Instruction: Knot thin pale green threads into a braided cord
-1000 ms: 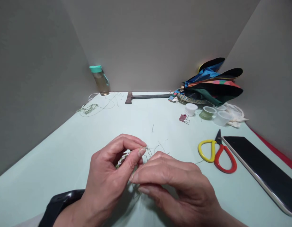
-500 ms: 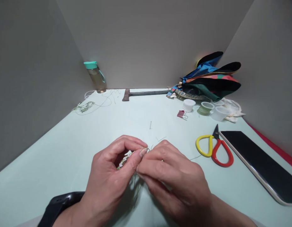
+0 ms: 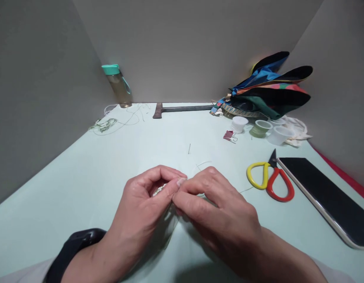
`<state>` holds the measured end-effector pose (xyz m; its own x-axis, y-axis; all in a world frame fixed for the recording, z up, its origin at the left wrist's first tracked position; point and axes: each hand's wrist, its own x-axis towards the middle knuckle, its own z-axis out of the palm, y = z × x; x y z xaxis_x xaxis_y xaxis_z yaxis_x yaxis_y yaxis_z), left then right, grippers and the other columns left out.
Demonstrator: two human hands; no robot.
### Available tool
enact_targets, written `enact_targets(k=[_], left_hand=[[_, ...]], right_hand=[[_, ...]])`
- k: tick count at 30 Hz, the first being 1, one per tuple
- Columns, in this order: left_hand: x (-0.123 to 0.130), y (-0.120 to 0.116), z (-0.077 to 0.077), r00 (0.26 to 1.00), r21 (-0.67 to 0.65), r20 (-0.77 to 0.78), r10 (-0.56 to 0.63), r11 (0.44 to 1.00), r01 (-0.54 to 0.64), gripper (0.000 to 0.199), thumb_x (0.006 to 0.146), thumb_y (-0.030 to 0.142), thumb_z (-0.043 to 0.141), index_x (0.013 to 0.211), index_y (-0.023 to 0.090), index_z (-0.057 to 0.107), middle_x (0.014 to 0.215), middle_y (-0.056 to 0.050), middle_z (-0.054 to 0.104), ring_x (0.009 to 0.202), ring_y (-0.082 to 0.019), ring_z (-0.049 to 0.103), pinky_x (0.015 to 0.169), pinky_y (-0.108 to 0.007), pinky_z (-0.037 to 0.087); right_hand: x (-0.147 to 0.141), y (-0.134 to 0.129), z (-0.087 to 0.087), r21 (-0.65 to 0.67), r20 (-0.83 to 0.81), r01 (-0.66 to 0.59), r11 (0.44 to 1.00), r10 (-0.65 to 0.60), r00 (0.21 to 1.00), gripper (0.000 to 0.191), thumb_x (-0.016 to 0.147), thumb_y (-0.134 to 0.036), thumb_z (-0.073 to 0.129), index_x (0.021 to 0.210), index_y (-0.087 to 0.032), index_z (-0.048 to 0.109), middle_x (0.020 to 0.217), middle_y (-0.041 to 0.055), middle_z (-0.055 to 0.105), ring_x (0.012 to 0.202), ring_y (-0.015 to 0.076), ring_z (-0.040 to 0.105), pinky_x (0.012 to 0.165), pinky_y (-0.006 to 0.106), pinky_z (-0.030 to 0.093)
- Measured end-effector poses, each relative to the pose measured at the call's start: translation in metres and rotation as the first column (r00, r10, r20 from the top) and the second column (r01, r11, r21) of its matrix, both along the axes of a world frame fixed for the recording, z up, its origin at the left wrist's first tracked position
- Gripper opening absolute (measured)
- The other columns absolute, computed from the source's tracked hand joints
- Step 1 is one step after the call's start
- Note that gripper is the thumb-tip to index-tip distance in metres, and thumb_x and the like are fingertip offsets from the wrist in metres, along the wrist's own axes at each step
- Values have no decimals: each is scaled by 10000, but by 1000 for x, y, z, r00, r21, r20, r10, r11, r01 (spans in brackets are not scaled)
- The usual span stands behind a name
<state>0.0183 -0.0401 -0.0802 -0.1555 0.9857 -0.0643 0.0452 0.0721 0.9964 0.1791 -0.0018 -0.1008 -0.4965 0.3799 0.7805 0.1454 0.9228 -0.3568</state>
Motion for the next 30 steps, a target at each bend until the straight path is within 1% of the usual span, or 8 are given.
enact_targets(k=[10, 13, 15, 18, 21, 24, 27, 30], left_hand=[[2, 3, 1, 994, -88, 106, 13, 996, -4, 212, 872, 371, 766, 729, 217, 734, 797, 14, 728, 808, -152, 623, 750, -239, 480], [2, 3, 1, 992, -109, 122, 26, 994, -13, 218, 869, 360, 778, 716, 216, 718, 726, 36, 693, 696, -116, 598, 665, -207, 474], [2, 2, 1, 992, -120, 125, 31, 993, -16, 216, 868, 364, 783, 723, 217, 718, 705, 41, 681, 665, -108, 591, 631, -197, 472], [2, 1, 1, 994, -116, 107, 35, 993, -23, 223, 862, 372, 784, 715, 219, 715, 733, 36, 697, 693, -113, 608, 651, -198, 484], [3, 1, 1, 997, -89, 66, 33, 996, -27, 214, 861, 360, 780, 702, 229, 722, 750, 37, 716, 715, -115, 629, 692, -204, 493], [2, 2, 1, 999, -42, 11, 45, 998, -45, 183, 854, 342, 769, 703, 243, 739, 754, 37, 730, 733, -126, 646, 691, -212, 499], [2, 4, 1, 996, 43, -76, 55, 998, -52, 169, 860, 310, 739, 701, 255, 748, 767, 33, 745, 757, -143, 671, 710, -227, 515], [1, 3, 1, 979, 163, -185, 85, 985, -54, 190, 865, 257, 698, 679, 261, 736, 767, 35, 753, 758, -140, 683, 713, -220, 522]], right_hand=[[6, 6, 2, 65, -21, 54, 996, -52, 998, 173, 970, -33, 592, 979, -149, 719, 865, 13, 712, 796, 137, 530, 736, 284, 493], [6, 6, 5, 191, 72, 34, 981, -49, 996, 205, 969, -69, 563, 968, -168, 742, 808, 3, 713, 751, 152, 542, 674, 317, 473], [6, 6, 6, 299, 150, -12, 954, -34, 988, 314, 980, -95, 461, 962, -156, 769, 763, 8, 698, 715, 164, 537, 631, 348, 448], [3, 6, 6, 391, 194, -35, 920, -45, 980, 446, 959, -70, 352, 919, -143, 791, 780, 11, 711, 728, 161, 530, 608, 362, 416], [1, 6, 4, 433, 176, -36, 900, -45, 983, 465, 956, -61, 338, 888, -149, 790, 851, 21, 751, 791, 163, 561, 600, 364, 400], [1, 5, 3, 338, 131, 0, 941, -47, 990, 368, 980, -67, 423, 908, -132, 778, 921, 36, 778, 807, 166, 576, 649, 342, 455], [2, 2, 2, 101, 36, 28, 994, -32, 999, 237, 943, -14, 556, 948, -127, 764, 943, 44, 765, 821, 150, 573, 744, 287, 519], [1, 2, 1, -84, -119, -23, 996, 13, 993, 259, 900, 27, 592, 992, -152, 754, 883, 34, 732, 799, 131, 586, 720, 246, 539]])
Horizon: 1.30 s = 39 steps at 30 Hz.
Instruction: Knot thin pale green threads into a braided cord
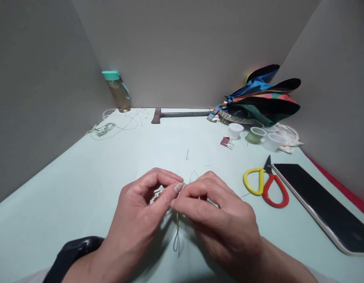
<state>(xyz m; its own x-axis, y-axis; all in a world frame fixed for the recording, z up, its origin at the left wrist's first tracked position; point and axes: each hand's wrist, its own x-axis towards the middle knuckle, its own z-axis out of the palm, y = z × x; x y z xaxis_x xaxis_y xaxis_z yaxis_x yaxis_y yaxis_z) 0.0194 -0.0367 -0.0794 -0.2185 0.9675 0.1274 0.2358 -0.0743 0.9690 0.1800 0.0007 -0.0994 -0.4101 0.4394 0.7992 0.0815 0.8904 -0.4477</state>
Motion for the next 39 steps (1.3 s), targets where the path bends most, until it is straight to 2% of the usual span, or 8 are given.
enact_targets(k=[7, 11, 15, 18, 22, 26, 34, 39], left_hand=[[1, -8, 0, 971, 234, -230, 70, 972, -15, 207, 857, 145, 639, 718, 282, 710, 806, 69, 753, 742, -94, 694, 674, -158, 524], [0, -9, -2, 940, 297, -324, 107, 955, -6, 210, 899, 134, 621, 783, 294, 694, 840, 66, 743, 788, -108, 699, 689, -193, 521], [-2, -11, -7, 910, 329, -401, 103, 944, 38, 195, 949, 134, 634, 877, 307, 688, 917, 63, 731, 875, -118, 698, 760, -228, 514], [-4, -15, -9, 887, 347, -454, 81, 933, 92, 200, 976, 120, 629, 982, 315, 671, 994, 60, 717, 929, -114, 688, 795, -227, 519], [-8, -15, -8, 854, 368, -517, 66, 917, 152, 232, 972, 75, 613, 1008, 302, 646, 1009, 62, 696, 929, -94, 677, 798, -200, 514], [-7, -14, -7, 840, 363, -539, 68, 918, 158, 222, 974, 81, 606, 1001, 297, 646, 1001, 60, 698, 933, -103, 675, 790, -214, 508], [-4, -13, -6, 860, 298, -502, 86, 951, 79, 199, 975, 140, 617, 937, 325, 678, 972, 80, 713, 844, -114, 670, 720, -242, 490], [-5, -11, -8, 857, 323, -507, 94, 942, 88, 194, 973, 144, 623, 948, 323, 695, 966, 74, 723, 841, -121, 676, 707, -238, 488]], right_hand=[[-6, -2, 6, -281, -99, 14, 960, -44, 994, 146, 867, -32, 678, 899, -175, 685, 760, -22, 716, 681, 105, 650, 626, 223, 529], [-6, -2, 8, -294, -139, -62, 954, 21, 990, 183, 864, -10, 674, 879, -189, 715, 795, -18, 764, 707, 119, 691, 639, 242, 544], [-7, -4, 10, -352, -130, -18, 936, -30, 991, 173, 843, -25, 688, 843, -197, 706, 760, -33, 746, 671, 111, 672, 637, 233, 545], [-8, -5, 11, -506, -171, -48, 861, -45, 984, 172, 798, -38, 718, 844, -199, 679, 745, -51, 715, 654, 88, 643, 633, 189, 543], [-9, -1, 12, -676, -252, -171, 717, -8, 968, 183, 751, -34, 752, 800, -204, 707, 738, -54, 715, 681, 83, 644, 665, 166, 547], [-7, 5, 14, -762, -288, -230, 605, 2, 958, 181, 750, -30, 771, 729, -206, 733, 706, -69, 726, 689, 72, 661, 680, 143, 541], [-4, 11, 14, -777, -292, -247, 579, 16, 956, 174, 784, -51, 760, 707, -207, 760, 685, -43, 736, 677, 118, 685, 687, 227, 568], [-5, 13, 10, -828, -316, -299, 475, 46, 948, 117, 787, -99, 757, 719, -193, 746, 665, -25, 729, 671, 129, 668, 661, 240, 537]])
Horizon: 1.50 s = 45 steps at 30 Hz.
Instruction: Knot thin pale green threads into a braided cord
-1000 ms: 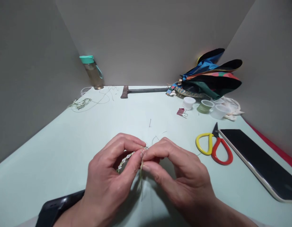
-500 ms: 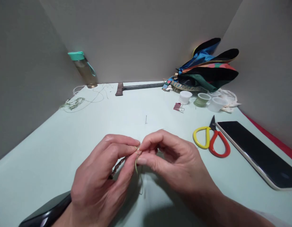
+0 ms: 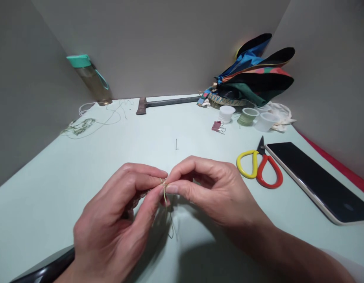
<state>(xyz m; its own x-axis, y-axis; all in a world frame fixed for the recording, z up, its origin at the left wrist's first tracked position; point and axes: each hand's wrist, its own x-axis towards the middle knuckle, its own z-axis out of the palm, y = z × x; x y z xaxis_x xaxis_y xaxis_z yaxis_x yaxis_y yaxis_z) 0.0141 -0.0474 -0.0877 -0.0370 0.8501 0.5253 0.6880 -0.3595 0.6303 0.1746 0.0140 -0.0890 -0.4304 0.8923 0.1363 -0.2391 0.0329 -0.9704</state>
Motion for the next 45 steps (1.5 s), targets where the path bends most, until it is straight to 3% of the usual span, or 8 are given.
enact_targets(k=[9, 16, 22, 24, 28, 33, 41, 45], left_hand=[[-1, 1, 3, 999, -5, -37, 6, 1000, -6, 204, 931, 120, 649, 857, 304, 697, 916, 87, 728, 786, -97, 679, 656, -207, 470], [-1, 3, 0, 998, -43, -51, 29, 999, -31, 221, 939, 117, 646, 869, 320, 699, 947, 95, 725, 841, -99, 682, 724, -202, 469], [1, 3, -1, 996, 27, -80, 34, 999, -32, 185, 930, 131, 654, 898, 305, 709, 936, 66, 734, 840, -124, 691, 713, -245, 487], [1, 3, -1, 995, 47, -101, 16, 999, -11, 191, 927, 115, 649, 908, 297, 702, 933, 58, 728, 843, -129, 688, 701, -253, 488], [1, 2, -4, 997, 15, -77, -2, 1000, 3, 205, 923, 95, 645, 917, 294, 691, 947, 59, 698, 866, -125, 678, 704, -251, 495], [2, 2, -6, 997, 25, -79, 4, 1000, -2, 204, 914, 110, 657, 883, 309, 687, 944, 67, 691, 861, -117, 671, 700, -240, 495], [3, 1, -4, 996, -25, -88, -25, 999, 23, 181, 940, 136, 644, 885, 307, 666, 950, 74, 686, 850, -109, 667, 700, -229, 484], [3, 3, -7, 999, -55, -34, -18, 998, 16, 170, 946, 154, 641, 900, 313, 680, 973, 73, 700, 868, -124, 662, 707, -254, 473]], right_hand=[[1, 0, 3, -89, 68, -45, 995, 51, 996, 89, 807, -168, 735, 728, -196, 706, 674, -14, 707, 697, 151, 651, 684, 285, 529], [4, 2, 5, -75, 109, -83, 994, 91, 990, 92, 846, -140, 676, 767, -188, 683, 713, 2, 725, 705, 145, 673, 641, 254, 537], [2, -5, -1, 121, 228, 72, 990, -98, 969, 120, 789, -86, 622, 756, -199, 649, 664, -43, 667, 599, 106, 595, 528, 211, 473], [0, -8, -3, 274, 265, 148, 950, -222, 938, 109, 792, -96, 613, 752, -194, 635, 686, -44, 653, 617, 103, 585, 555, 223, 479], [-4, -11, -8, 559, 291, 195, 806, -410, 864, 100, 803, -79, 577, 779, -169, 614, 748, -26, 657, 692, 105, 578, 638, 244, 484], [-7, -15, -12, 668, 256, 198, 717, -471, 844, 128, 817, -55, 539, 759, -164, 572, 715, -17, 620, 681, 100, 574, 640, 237, 482], [-6, -14, -10, 524, 236, 236, 818, -406, 883, 187, 774, -39, 550, 823, -216, 519, 733, -75, 573, 670, 81, 572, 579, 211, 454], [-3, -11, -8, 200, 188, 153, 968, -191, 964, 218, 795, -35, 588, 817, -246, 538, 773, -83, 573, 713, 96, 528, 607, 218, 447]])
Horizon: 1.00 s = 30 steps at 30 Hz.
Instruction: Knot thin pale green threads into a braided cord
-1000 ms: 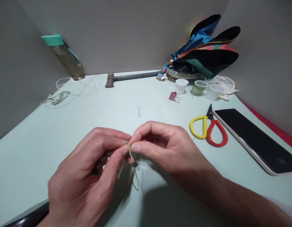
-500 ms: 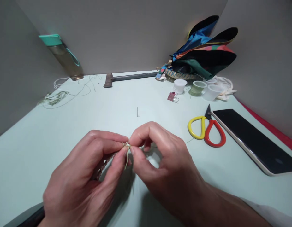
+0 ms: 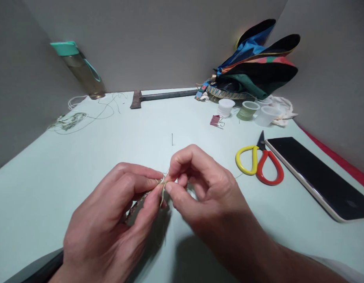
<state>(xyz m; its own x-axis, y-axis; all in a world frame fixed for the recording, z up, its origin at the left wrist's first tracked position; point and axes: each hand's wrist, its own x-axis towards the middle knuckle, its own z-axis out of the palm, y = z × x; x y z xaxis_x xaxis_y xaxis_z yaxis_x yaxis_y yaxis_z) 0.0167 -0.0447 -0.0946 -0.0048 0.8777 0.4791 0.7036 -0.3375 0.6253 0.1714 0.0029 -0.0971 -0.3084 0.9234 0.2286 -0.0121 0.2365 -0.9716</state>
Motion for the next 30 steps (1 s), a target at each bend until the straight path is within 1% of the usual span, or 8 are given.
enact_targets(k=[3, 6, 9, 14, 17, 23, 26, 30], left_hand=[[-1, 0, -2, 1000, 7, 14, 14, 1000, -14, 162, 939, 169, 647, 888, 314, 697, 951, 75, 711, 851, -126, 669, 687, -257, 473], [-2, 1, -2, 999, 2, 16, 32, 999, -32, 152, 931, 177, 660, 872, 309, 706, 932, 89, 707, 815, -105, 662, 661, -230, 469], [-2, 3, -2, 999, 23, 17, 41, 999, -42, 158, 932, 177, 655, 858, 306, 707, 911, 103, 714, 761, -85, 647, 624, -209, 459], [-3, 3, 1, 999, 37, 26, 30, 999, -31, 165, 935, 161, 640, 860, 298, 695, 921, 95, 712, 805, -86, 665, 646, -204, 467], [-3, 1, 0, 1000, 59, 15, 26, 998, -27, 172, 935, 148, 634, 885, 298, 703, 929, 88, 715, 830, -89, 674, 686, -200, 483], [-5, 1, -3, 1000, 106, -11, -21, 994, 22, 193, 940, 121, 615, 905, 288, 705, 953, 70, 725, 863, -101, 686, 699, -203, 509], [-1, 4, -2, 999, 115, -36, 22, 993, -17, 164, 946, 182, 625, 867, 299, 708, 903, 42, 742, 810, -153, 705, 647, -258, 538], [8, 11, 4, 993, 136, -65, 94, 987, -85, 85, 903, 337, 711, 820, 318, 716, 790, 0, 760, 760, -247, 731, 560, -333, 578]], right_hand=[[3, 3, 4, -254, -136, -117, 960, 85, 987, 200, 801, -67, 644, 771, -244, 556, 734, -78, 546, 705, 111, 490, 603, 237, 423], [5, 7, 6, -342, -245, -218, 914, 137, 960, 195, 776, -78, 674, 755, -236, 561, 694, -75, 567, 695, 125, 539, 638, 272, 428], [5, 8, 6, -365, -302, -279, 888, 170, 938, 188, 776, -82, 698, 797, -234, 589, 718, -66, 605, 732, 141, 582, 702, 298, 451], [3, 7, 6, -340, -344, -278, 898, 156, 926, 214, 764, -26, 697, 782, -215, 598, 716, -88, 554, 678, 84, 484, 637, 222, 405], [3, 6, 6, -355, -365, -302, 885, 166, 916, 209, 763, -48, 725, 783, -211, 596, 743, -78, 563, 699, 92, 487, 657, 233, 409], [7, 9, 5, -428, -458, -414, 804, 202, 866, 284, 707, -79, 832, 750, -206, 582, 781, -49, 579, 747, 118, 509, 707, 264, 405], [7, 13, 4, -432, -522, -482, 762, 225, 823, 302, 697, -55, 843, 754, -200, 584, 762, -50, 574, 742, 110, 505, 707, 240, 408], [6, 14, 4, -437, -540, -468, 768, 192, 820, 304, 688, -58, 860, 736, -197, 594, 749, -49, 595, 726, 105, 548, 707, 226, 441]])
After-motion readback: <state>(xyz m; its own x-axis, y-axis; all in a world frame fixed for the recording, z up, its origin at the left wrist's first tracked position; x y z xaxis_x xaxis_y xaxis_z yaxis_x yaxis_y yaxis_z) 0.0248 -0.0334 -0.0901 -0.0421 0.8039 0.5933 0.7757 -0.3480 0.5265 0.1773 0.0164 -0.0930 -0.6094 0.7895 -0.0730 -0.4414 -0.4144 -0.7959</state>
